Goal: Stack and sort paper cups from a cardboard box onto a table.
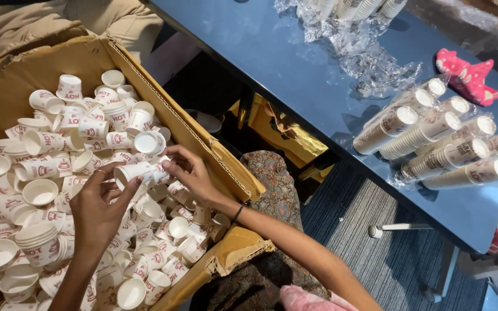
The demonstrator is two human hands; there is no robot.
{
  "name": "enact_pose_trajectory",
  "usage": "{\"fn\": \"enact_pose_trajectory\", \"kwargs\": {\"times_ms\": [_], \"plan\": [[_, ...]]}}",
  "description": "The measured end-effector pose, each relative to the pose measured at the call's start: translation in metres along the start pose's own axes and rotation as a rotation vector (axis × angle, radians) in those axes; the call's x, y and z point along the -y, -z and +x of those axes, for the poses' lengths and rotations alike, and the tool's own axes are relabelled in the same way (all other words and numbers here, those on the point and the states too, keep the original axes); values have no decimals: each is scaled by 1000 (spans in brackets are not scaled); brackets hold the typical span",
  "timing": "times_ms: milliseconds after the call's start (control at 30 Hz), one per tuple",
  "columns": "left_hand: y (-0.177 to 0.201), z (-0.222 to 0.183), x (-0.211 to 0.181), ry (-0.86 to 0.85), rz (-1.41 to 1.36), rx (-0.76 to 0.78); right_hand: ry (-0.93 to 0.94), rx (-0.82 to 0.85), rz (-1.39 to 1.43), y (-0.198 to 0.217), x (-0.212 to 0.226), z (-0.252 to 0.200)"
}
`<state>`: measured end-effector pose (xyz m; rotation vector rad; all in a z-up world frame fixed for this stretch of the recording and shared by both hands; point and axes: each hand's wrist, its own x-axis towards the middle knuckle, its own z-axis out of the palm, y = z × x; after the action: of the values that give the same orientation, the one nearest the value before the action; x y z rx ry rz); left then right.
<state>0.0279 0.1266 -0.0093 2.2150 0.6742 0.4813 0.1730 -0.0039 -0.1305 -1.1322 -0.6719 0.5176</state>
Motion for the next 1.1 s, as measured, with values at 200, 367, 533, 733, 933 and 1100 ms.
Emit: {"fn": "enact_pose_trajectory", "kwargs": {"times_ms": [200, 367, 533, 733, 933, 1100], "plan": [[4, 2, -15, 168, 251, 83, -150, 202, -198, 2, -36, -2], [-18, -4, 19, -24, -217, -26, -259, 195, 219, 3, -25, -1], [-9, -10, -19, -76, -55, -47, -311, 207, 342, -1, 3, -1], [13, -8, -33, -88, 248, 9, -95, 189, 76, 3, -16, -1], [10, -7, -17, -43, 327, 36, -60, 427, 20, -8, 13, -5], [-7, -8, -17, 198, 394, 322, -44, 424, -351, -3, -3, -8]]}}
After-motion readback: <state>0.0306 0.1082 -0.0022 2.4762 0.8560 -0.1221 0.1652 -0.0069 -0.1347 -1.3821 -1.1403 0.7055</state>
